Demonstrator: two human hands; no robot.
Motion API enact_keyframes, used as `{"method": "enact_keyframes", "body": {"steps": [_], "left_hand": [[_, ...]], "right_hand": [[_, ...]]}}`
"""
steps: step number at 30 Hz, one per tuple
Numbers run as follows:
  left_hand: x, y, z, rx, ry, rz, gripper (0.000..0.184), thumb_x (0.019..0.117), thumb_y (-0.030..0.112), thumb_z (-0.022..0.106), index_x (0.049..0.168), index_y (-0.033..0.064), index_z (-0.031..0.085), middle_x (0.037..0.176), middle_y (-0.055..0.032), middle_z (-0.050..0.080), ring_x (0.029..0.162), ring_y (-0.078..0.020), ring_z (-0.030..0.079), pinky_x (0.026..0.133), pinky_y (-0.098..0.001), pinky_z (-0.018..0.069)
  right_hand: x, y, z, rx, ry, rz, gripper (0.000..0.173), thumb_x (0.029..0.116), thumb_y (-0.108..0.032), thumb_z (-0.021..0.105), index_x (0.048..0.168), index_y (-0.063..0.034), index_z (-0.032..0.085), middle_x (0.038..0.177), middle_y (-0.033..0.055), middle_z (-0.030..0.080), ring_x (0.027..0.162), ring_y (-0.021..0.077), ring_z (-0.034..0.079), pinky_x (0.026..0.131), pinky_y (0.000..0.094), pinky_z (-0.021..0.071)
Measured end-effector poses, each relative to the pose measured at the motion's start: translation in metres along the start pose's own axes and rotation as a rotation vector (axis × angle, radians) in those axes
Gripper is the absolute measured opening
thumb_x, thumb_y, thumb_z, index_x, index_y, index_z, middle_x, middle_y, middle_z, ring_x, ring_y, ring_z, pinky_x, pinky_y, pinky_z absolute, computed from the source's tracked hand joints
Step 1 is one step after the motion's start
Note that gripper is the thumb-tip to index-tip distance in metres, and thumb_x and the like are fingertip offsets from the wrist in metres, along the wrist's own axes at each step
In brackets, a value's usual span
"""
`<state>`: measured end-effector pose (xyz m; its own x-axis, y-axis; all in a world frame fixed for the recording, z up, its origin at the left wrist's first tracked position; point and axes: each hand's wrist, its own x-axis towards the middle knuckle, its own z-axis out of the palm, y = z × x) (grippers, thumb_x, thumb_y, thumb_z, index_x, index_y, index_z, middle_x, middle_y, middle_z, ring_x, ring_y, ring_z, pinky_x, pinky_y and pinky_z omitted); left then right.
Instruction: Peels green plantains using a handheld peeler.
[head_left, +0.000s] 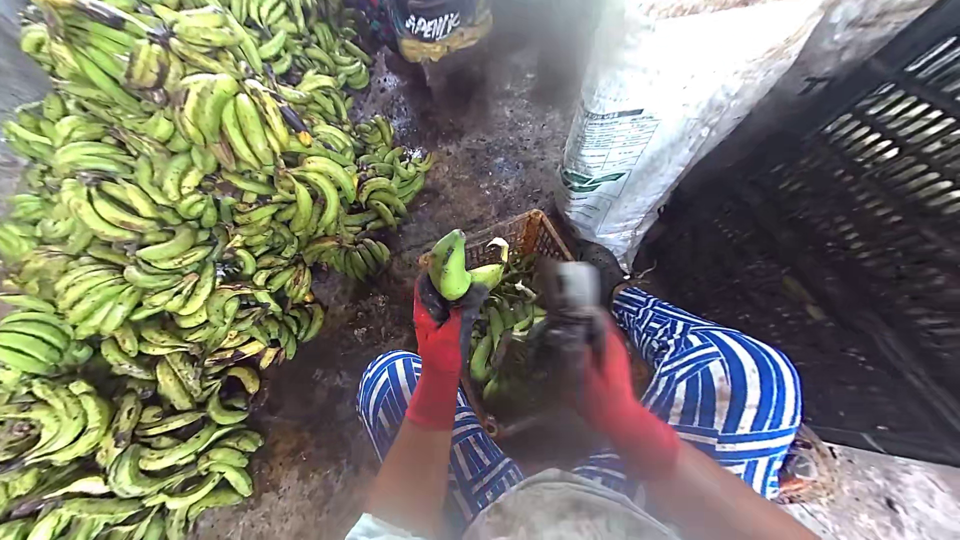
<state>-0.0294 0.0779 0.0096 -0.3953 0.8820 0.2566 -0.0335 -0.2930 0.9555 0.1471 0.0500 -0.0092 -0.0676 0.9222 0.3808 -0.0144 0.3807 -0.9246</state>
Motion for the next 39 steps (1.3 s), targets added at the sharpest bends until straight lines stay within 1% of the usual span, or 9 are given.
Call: {"method": "enact_keyframes", "body": {"steps": [3, 7, 9, 12, 14, 18, 26, 32, 39], "left_hand": [[-0.004, -0.008, 0.0, -0.011, -0.082, 0.086, 0.057, 0.0868, 0.009, 0.077, 0.138, 0.0099, 0.052, 0.12, 0.0052, 0.068, 0.108, -0.0054, 0.065, 0.092, -0.0283, 0.0577], [0.004, -0.009, -0.013, -0.245, -0.151, -0.096, 0.058, 0.084, 0.01, 0.079, 0.137, 0.0127, 0.053, 0.116, -0.0011, 0.069, 0.103, -0.0117, 0.068, 0.087, -0.0312, 0.0592], [0.027, -0.013, -0.021, -0.475, -0.258, -0.212, 0.052, 0.085, 0.026, 0.08, 0.131, 0.0165, 0.058, 0.11, -0.0037, 0.071, 0.096, -0.0145, 0.069, 0.083, -0.0336, 0.0598], [0.049, -0.002, -0.006, -0.656, -0.348, -0.289, 0.042, 0.0975, 0.047, 0.062, 0.127, 0.0172, 0.063, 0.104, -0.0032, 0.071, 0.086, -0.014, 0.071, 0.075, -0.0317, 0.0617], [0.067, 0.009, 0.01, -0.621, -0.344, -0.361, 0.047, 0.1026, 0.053, 0.048, 0.127, 0.0154, 0.061, 0.098, -0.0038, 0.07, 0.072, -0.0111, 0.069, 0.06, -0.0256, 0.0603], [0.088, 0.004, 0.031, -0.504, -0.28, -0.396, 0.043, 0.1079, 0.046, 0.037, 0.119, 0.0129, 0.063, 0.091, -0.0038, 0.07, 0.078, -0.0112, 0.069, 0.069, -0.0284, 0.0602], [0.057, -0.014, 0.038, -0.571, -0.311, -0.472, 0.028, 0.1054, 0.03, 0.044, 0.124, 0.012, 0.056, 0.093, -0.0054, 0.069, 0.075, -0.014, 0.07, 0.067, -0.03, 0.061], [0.078, -0.011, 0.021, -0.272, -0.108, -0.3, 0.038, 0.1065, 0.028, 0.042, 0.142, 0.016, 0.049, 0.11, 0.0016, 0.066, 0.094, -0.0053, 0.065, 0.083, -0.0255, 0.0563], [0.064, -0.026, 0.021, -0.225, -0.546, -0.495, 0.036, 0.1043, 0.016, 0.041, 0.137, 0.0076, 0.052, 0.103, -0.0018, 0.068, 0.087, -0.008, 0.067, 0.078, -0.0263, 0.0586]], "right_hand": [[0.027, -0.021, -0.001, 0.121, -0.015, -0.278, 0.033, 0.1057, -0.04, 0.053, 0.128, -0.0195, 0.066, 0.1, -0.0061, 0.075, 0.082, 0.0055, 0.072, 0.068, 0.026, 0.063], [0.012, 0.031, -0.011, -0.446, -0.506, 0.488, 0.044, 0.1089, -0.026, 0.043, 0.132, 0.0078, 0.06, 0.115, 0.0283, 0.068, 0.109, 0.0379, 0.066, 0.1, 0.0569, 0.0479], [0.017, 0.046, -0.02, -0.329, -0.604, 0.677, 0.043, 0.1106, -0.029, 0.04, 0.133, 0.0012, 0.061, 0.118, 0.02, 0.068, 0.108, 0.0268, 0.066, 0.099, 0.0465, 0.0508], [0.07, 0.027, -0.042, -0.038, -0.423, 0.483, 0.038, 0.1058, -0.033, 0.044, 0.122, -0.005, 0.064, 0.094, 0.0061, 0.07, 0.075, 0.0133, 0.068, 0.065, 0.0323, 0.0592], [0.12, 0.02, -0.06, -0.244, -0.322, 0.138, 0.046, 0.1052, -0.042, 0.044, 0.133, -0.0105, 0.061, 0.112, 0.0004, 0.07, 0.096, 0.007, 0.067, 0.086, 0.0302, 0.0576], [0.138, 0.023, -0.064, -0.692, -0.257, -0.399, 0.051, 0.0958, -0.051, 0.055, 0.129, -0.0154, 0.071, 0.124, 0.0204, 0.067, 0.113, 0.0429, 0.063, 0.095, 0.068, 0.0431], [0.172, 0.042, -0.056, -0.931, 0.126, -0.177, 0.048, 0.0997, -0.04, 0.059, 0.134, -0.0062, 0.064, 0.132, 0.0328, 0.057, 0.111, 0.0562, 0.057, 0.09, 0.0752, 0.038], [0.107, 0.026, -0.026, -0.565, -0.306, -0.159, 0.048, 0.0942, -0.05, 0.059, 0.123, -0.0159, 0.075, 0.122, 0.0152, 0.07, 0.109, 0.0359, 0.065, 0.091, 0.0616, 0.0477], [0.16, 0.043, -0.048, -0.929, 0.151, -0.306, 0.048, 0.0996, -0.041, 0.058, 0.136, -0.0106, 0.065, 0.126, 0.0278, 0.062, 0.109, 0.0494, 0.06, 0.092, 0.0684, 0.04]]}}
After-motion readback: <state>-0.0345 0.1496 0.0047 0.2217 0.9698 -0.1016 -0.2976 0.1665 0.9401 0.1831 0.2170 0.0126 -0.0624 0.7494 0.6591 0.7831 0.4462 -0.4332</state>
